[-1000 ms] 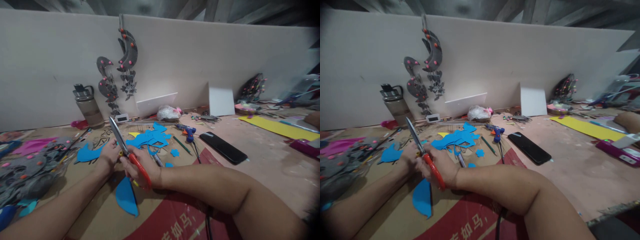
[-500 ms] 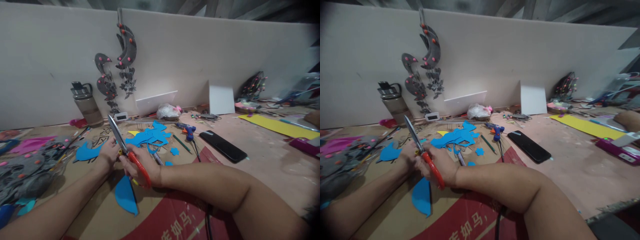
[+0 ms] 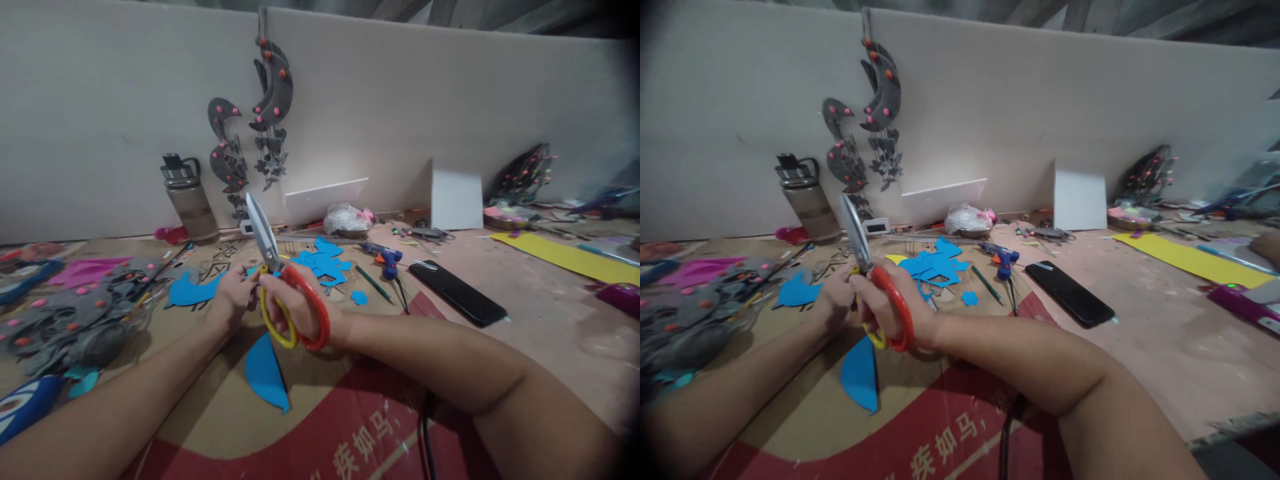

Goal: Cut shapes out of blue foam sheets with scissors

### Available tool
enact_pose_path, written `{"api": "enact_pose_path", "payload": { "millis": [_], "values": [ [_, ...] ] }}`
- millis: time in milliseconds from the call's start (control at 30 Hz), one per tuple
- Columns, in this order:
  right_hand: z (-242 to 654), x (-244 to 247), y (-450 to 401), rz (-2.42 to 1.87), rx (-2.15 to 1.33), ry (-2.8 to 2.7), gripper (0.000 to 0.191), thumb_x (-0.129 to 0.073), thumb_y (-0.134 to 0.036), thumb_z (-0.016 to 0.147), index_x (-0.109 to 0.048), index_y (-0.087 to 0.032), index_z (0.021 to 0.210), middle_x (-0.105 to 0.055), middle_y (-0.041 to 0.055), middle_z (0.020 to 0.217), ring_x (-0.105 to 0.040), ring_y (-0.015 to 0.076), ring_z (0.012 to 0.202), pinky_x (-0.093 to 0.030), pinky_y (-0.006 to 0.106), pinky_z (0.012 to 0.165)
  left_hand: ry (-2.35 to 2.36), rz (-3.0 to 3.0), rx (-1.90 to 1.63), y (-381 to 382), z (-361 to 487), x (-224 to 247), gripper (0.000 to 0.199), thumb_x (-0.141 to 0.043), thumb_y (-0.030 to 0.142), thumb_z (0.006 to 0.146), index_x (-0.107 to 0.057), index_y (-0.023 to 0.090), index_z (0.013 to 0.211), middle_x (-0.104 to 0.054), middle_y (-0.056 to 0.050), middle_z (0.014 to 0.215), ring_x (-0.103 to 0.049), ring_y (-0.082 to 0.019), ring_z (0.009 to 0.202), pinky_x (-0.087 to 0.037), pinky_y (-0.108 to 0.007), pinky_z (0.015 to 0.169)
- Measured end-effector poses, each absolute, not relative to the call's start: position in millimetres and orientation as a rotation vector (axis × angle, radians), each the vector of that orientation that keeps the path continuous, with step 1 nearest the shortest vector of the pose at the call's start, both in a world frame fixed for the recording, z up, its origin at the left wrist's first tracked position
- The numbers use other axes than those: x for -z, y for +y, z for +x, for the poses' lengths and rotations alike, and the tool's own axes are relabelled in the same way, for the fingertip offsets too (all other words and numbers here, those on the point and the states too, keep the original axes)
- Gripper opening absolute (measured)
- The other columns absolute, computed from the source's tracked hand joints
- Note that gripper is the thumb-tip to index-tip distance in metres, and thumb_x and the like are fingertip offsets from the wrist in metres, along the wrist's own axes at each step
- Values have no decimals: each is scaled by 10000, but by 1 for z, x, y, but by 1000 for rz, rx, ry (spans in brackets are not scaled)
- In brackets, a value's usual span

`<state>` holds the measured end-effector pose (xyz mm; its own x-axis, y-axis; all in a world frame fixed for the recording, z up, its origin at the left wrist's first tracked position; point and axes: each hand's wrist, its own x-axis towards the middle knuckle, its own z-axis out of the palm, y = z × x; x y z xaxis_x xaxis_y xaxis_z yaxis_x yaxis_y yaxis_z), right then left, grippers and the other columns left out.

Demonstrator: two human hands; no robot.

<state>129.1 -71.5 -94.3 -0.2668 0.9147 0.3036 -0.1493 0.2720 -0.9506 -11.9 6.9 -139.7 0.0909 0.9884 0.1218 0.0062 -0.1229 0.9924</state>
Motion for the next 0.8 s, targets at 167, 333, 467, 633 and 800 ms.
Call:
{"api": "enact_pose_path", "payload": {
  "millis": [167,333,467,633,800],
  "values": [
    [148,59,-57,-964,-1022,-1687,455,-505,-474,936,-475,-194,578,-465,-40,428,-470,97,368,-391,208,391,1123,1344,-1231,6,-11,139,244,-691,359,709,-563,186,824,-519,63,472,-385,-74,363,-271,-187,359],
    [177,55,-24,-1490,-305,-1963,260,-660,-414,860,-682,-167,938,-721,69,800,-671,188,705,-487,254,646,1141,1348,-1235,4,-11,136,217,-662,360,729,-567,174,790,-554,40,497,-457,-88,401,-337,-188,389],
    [196,74,-5,-1816,-116,-2062,315,-622,-376,875,-701,-157,1086,-751,150,1014,-702,274,934,-482,280,738,1089,1318,-1234,4,-11,135,266,-675,400,734,-562,172,813,-586,28,536,-419,-77,373,-290,-192,365],
    [207,93,-4,-2031,-64,-2131,391,-555,-409,917,-630,-165,1212,-739,156,1044,-709,259,872,-459,269,654,1002,1268,-1351,8,-11,137,299,-713,360,713,-525,182,861,-687,-23,772,-557,-88,511,-296,-180,392],
    [214,105,-3,-2022,-20,-2249,395,-558,-437,910,-632,-203,1219,-735,123,1034,-692,248,875,-462,284,703,1047,1264,-1384,11,-11,141,289,-693,363,729,-542,184,899,-606,36,639,-420,-59,416,-269,-189,394]
  ]
}}
